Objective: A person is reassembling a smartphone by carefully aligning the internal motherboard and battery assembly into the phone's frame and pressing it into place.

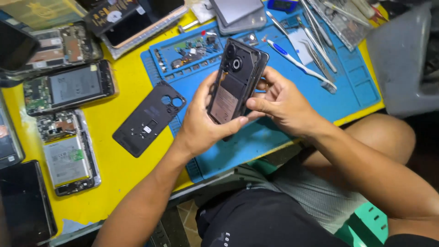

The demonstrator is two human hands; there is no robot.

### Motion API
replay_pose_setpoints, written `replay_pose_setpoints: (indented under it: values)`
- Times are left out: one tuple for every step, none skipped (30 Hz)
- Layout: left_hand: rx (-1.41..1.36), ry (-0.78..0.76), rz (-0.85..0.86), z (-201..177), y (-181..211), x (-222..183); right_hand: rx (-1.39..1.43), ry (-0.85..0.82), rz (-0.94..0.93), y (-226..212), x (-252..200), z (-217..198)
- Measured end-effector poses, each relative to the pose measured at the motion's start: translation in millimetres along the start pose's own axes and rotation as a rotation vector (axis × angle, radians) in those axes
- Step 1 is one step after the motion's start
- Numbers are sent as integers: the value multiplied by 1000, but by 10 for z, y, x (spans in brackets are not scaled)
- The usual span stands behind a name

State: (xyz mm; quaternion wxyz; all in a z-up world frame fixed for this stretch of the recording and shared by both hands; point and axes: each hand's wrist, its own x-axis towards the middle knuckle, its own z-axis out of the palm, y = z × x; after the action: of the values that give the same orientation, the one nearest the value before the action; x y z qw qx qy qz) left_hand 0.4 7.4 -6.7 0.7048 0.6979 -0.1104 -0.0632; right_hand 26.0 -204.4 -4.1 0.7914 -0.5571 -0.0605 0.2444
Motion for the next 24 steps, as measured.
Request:
replay_pose_setpoints:
  values:
    - [5,12,-3,-15,0,-12,3,-12,5,12,30,-5]
    - [0,11,-12,-29,0,-13,13,-36,0,21,67,-16]
    - [-3,6,-18,-59,8,9,26,-58,-8,21,122,-23]
    - [5,14,-20,-84,-7,10,31,-68,-8,-5,150,13]
    - [64,39,13,-98,-20,7,-1,-52,5,-30,158,46]
    - [124,62,45,-106,-28,10,-32,-35,18,-63,164,72]
    - [127,58,43,-124,-14,21,-28,-32,18,-49,176,121]
    - [173,111,31,-138,7,32,-38,49,-39,-43,184,168]
    - [215,164,19,-137,37,44,-50,133,-92,-55,180,212]
    - [213,160,16,-138,14,69,-49,137,-90,-3,181,180]
    - [271,195,40,-126,-11,84,-86,170,-159,41,189,137]
    - [329,230,63,-107,-39,83,-123,202,-229,93,181,97]
    - [338,241,74,-104,-23,110,-123,187,-240,73,194,118]
    - [343,255,80,-92,-30,126,-171,214,-306,77,197,129]
    - [346,256,74,-67,-67,88,-214,254,-362,137,141,151]
    - [351,255,72,-86,-27,133,-208,254,-363,112,189,107]
    - [372,268,104,-65,-5,133,-407,241,-402,110,169,59]
    - [393,280,135,-50,2,130,-607,223,-438,124,153,10]
    - [383,282,129,-21,21,111,-614,222,-429,136,91,-9]
    - [431,275,130,-5,43,87,-596,173,-394,151,34,-16]
    - [475,277,128,16,68,72,-581,115,-355,142,-6,-33]
    - [462,288,119,14,83,75,-592,105,-342,134,-30,-62]
    - [527,255,114,26,91,47,-643,101,-283,125,-80,-85]
    - [592,219,108,24,99,24,-694,96,-225,115,-118,-101]
